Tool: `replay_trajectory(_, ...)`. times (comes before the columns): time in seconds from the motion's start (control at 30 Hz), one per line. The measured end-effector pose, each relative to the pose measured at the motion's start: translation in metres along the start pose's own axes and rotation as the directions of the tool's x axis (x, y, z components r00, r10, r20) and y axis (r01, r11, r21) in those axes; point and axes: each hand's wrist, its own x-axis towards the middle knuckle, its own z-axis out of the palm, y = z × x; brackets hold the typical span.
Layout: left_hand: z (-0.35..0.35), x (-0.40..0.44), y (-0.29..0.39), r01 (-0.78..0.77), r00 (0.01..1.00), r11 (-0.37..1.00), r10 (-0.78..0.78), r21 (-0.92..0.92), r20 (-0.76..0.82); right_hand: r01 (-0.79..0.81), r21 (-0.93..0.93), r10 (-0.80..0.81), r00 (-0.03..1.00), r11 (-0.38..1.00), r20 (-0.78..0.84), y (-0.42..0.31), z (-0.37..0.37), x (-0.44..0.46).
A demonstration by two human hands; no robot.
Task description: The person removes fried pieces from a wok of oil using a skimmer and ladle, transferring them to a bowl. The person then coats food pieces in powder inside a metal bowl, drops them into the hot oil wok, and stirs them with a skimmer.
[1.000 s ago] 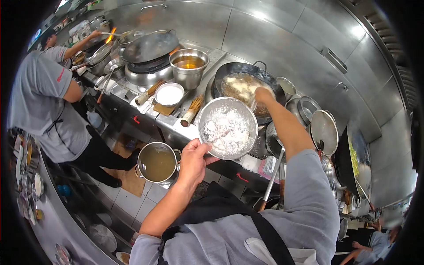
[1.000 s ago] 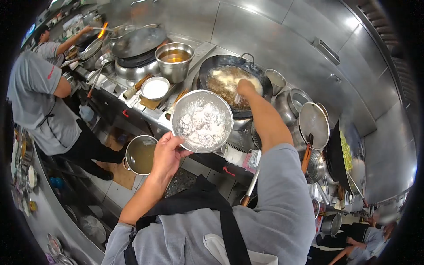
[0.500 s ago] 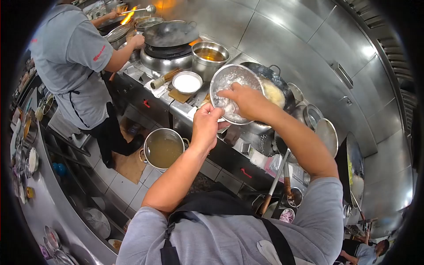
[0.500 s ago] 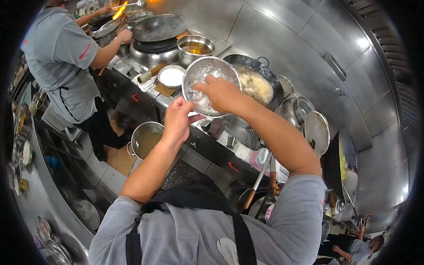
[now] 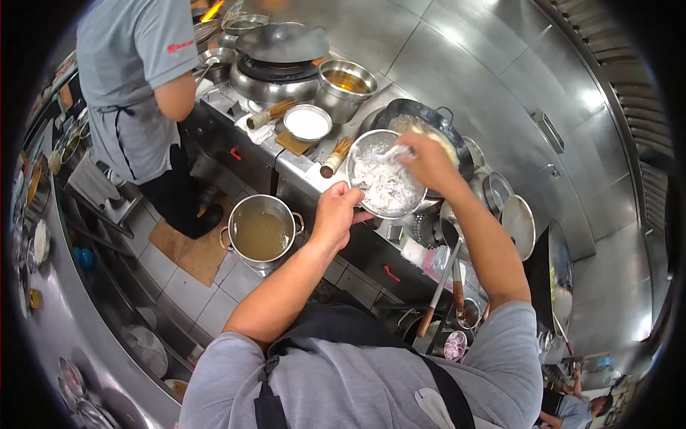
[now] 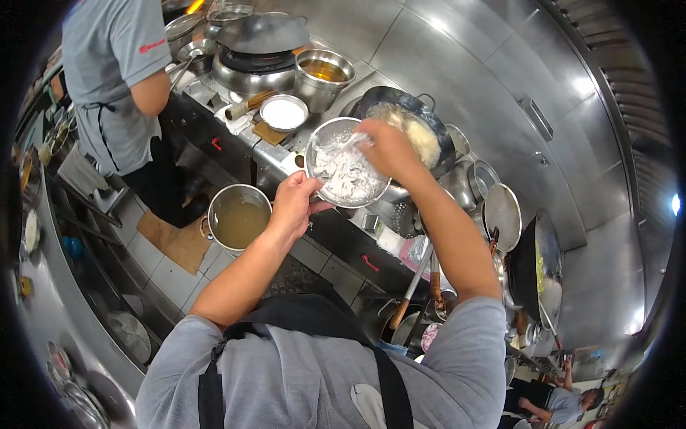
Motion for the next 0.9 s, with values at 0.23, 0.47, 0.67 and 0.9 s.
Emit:
replay_trajectory(0.23, -0.005, -0.002, -0.006, -0.029, 0.999, 0.999, 0.028, -0.027, -0.026, -0.149, 0.382, 0.097, 0.984, 0.912, 0.152, 0.003, -0.016, 0.007)
replay_trajectory(0.47, -0.002, -0.007, 0.008, -0.096, 0.992, 0.995, 0.095, -0.006, -0.087, -0.233, 0.687, 0.178, 0.972, 0.688, 0.152, 0.004, -0.029, 0.017)
replay_trajectory(0.67, -0.006, 0.0, 0.004, -0.199, 0.973, 0.978, 0.205, 0.061, -0.109, -0.217, 0.368, 0.09, 0.939, 0.904, 0.333, -0.017, 0.019, 0.0)
replay_trajectory(0.9, -0.009, -0.009, 0.015, -0.18, 0.976, 0.984, 0.179, 0.007, -0.126, 0.039, 0.164, -0.055, 0.994, 0.986, 0.096, -0.021, 0.005, 0.014)
